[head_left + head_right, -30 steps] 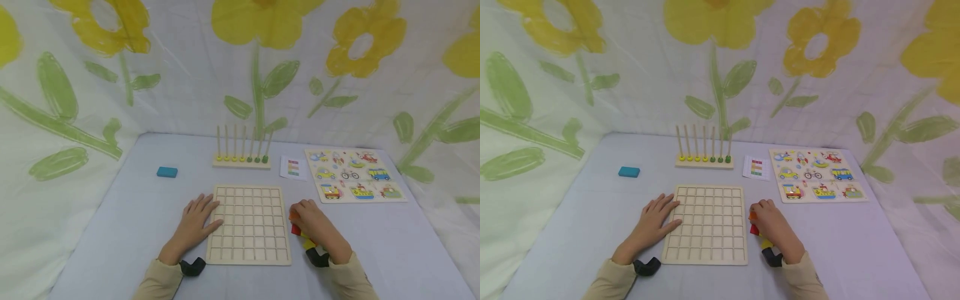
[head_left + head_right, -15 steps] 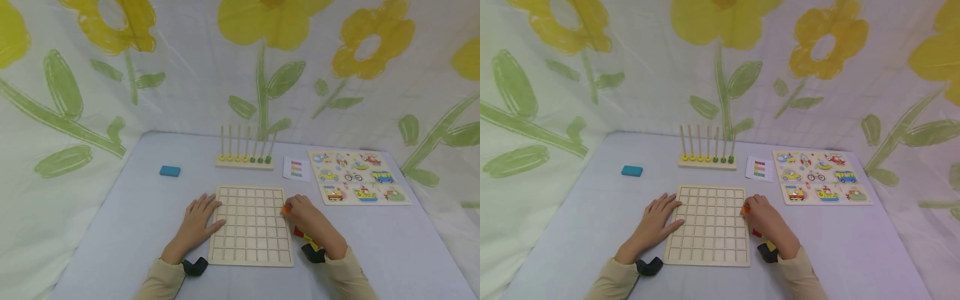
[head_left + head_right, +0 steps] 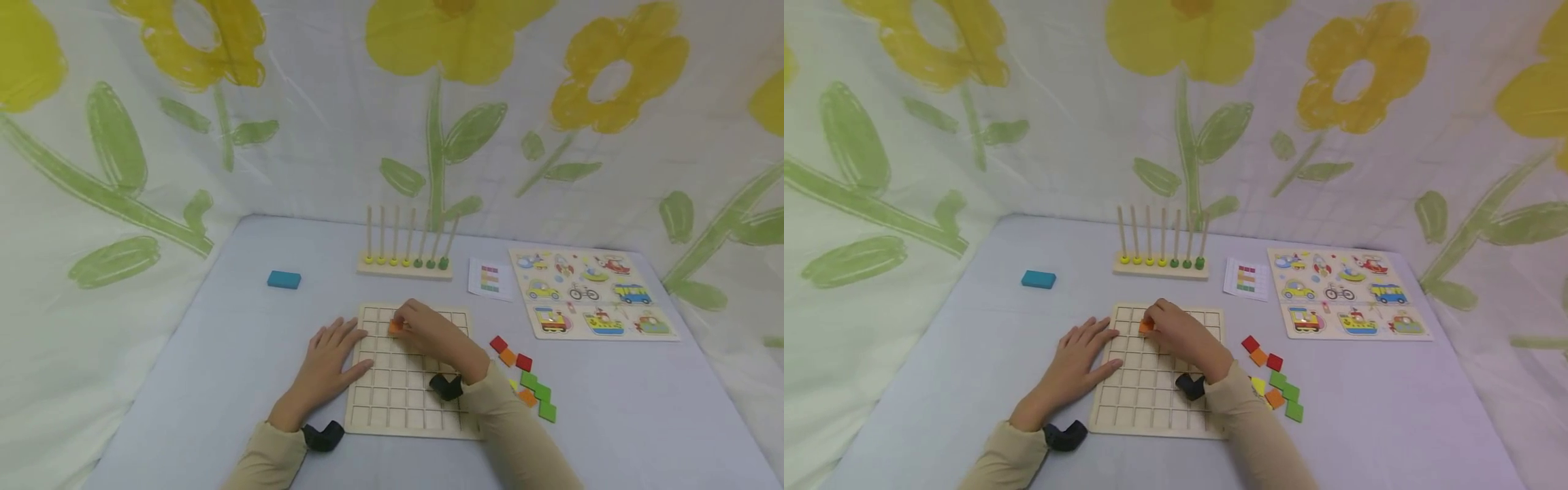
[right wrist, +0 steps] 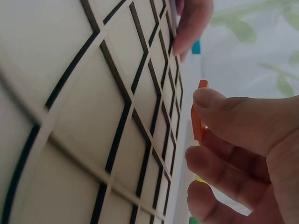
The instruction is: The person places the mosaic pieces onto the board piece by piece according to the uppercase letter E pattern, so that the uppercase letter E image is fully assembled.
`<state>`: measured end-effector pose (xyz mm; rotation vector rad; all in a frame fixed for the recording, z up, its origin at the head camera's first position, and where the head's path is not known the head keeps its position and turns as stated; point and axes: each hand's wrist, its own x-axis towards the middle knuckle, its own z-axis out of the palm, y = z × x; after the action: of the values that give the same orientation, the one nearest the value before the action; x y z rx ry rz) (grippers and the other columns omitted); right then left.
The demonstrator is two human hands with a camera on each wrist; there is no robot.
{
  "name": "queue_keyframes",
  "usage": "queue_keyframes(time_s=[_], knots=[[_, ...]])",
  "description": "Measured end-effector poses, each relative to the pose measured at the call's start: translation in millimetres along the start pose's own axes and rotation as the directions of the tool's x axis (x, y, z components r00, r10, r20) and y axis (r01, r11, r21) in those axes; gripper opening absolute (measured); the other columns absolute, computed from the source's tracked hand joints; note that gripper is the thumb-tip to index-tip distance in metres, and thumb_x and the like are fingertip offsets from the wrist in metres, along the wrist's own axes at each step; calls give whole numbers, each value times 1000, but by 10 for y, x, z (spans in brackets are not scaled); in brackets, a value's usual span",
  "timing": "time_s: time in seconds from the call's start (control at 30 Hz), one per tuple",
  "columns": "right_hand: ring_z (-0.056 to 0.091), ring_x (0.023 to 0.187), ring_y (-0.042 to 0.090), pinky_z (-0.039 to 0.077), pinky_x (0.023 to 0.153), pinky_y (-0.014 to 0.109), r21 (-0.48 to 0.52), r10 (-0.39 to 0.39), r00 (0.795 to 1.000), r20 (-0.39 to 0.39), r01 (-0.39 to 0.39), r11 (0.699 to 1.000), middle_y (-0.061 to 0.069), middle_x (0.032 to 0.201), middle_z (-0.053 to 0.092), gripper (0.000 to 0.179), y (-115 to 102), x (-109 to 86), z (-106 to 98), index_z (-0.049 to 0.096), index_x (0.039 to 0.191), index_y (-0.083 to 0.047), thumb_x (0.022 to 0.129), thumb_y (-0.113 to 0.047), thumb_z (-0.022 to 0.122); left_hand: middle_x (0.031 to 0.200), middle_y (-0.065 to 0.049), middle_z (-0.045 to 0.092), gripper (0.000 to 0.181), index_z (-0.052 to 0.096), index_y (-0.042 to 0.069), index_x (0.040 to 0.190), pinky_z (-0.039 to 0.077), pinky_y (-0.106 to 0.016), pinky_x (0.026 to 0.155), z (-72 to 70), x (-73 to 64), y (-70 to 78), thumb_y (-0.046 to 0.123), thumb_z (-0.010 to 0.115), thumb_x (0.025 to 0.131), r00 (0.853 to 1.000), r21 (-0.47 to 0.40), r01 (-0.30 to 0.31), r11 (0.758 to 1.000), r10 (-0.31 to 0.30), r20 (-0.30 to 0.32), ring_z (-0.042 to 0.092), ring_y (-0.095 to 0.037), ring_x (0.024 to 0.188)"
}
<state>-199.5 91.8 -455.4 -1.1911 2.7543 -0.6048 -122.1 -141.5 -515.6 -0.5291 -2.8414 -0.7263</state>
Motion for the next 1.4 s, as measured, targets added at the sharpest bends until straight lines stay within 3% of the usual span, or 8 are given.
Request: queue_keyframes(time_s=[0.13,0.37,0.7,1.13,1.27,1.4], knots=[[59,90,13,52,80,28,-50,-33,999,6,33,998,3,101,61,17,-25,110,67,63,105,-8,94,-21,62,148,-10,42,54,54,17,133,21,-58,110,6,-2,2,50,60,90,1000,-7,-5,1000,5,-5,29,-34,141],[61,92,15,52,82,31,-42,-9,999,36,11,999,3,103,61,19,-52,182,130,63,108,-8,96,-21,60,149,-9,41,54,53,17,134,19,-58,111,-6,-10,8,49,60,90,1000,-19,5,1000,-5,5,27,-34,142],[61,89,13,52,79,27,-81,-69,998,9,69,994,1,99,61,16,-87,215,195,65,106,-8,93,-18,63,149,-9,42,54,54,18,133,20,-58,110,-24,-46,-8,49,61,90,1000,4,9,1000,-9,-4,29,-34,141],[59,88,13,51,80,28,-92,-70,997,-10,69,993,1,98,60,15,-69,213,170,65,105,-8,92,-15,65,149,-9,41,54,53,17,134,19,-58,111,-28,3,14,49,60,90,1000,0,14,1000,-14,12,28,-33,142],[56,95,17,51,82,31,-128,-56,998,-21,53,990,3,104,59,16,-70,158,114,65,106,-9,91,-16,66,149,-8,41,54,53,18,134,20,-58,111,-8,3,5,50,59,90,1000,10,12,1000,-13,11,28,-32,142],[52,103,22,51,84,34,-110,-3,997,-72,-5,994,6,112,57,21,-15,-42,-41,64,109,-8,90,-15,68,149,-8,41,54,53,19,134,20,-58,111,3,-1,9,51,59,90,1000,15,15,1000,-15,11,28,-32,142]])
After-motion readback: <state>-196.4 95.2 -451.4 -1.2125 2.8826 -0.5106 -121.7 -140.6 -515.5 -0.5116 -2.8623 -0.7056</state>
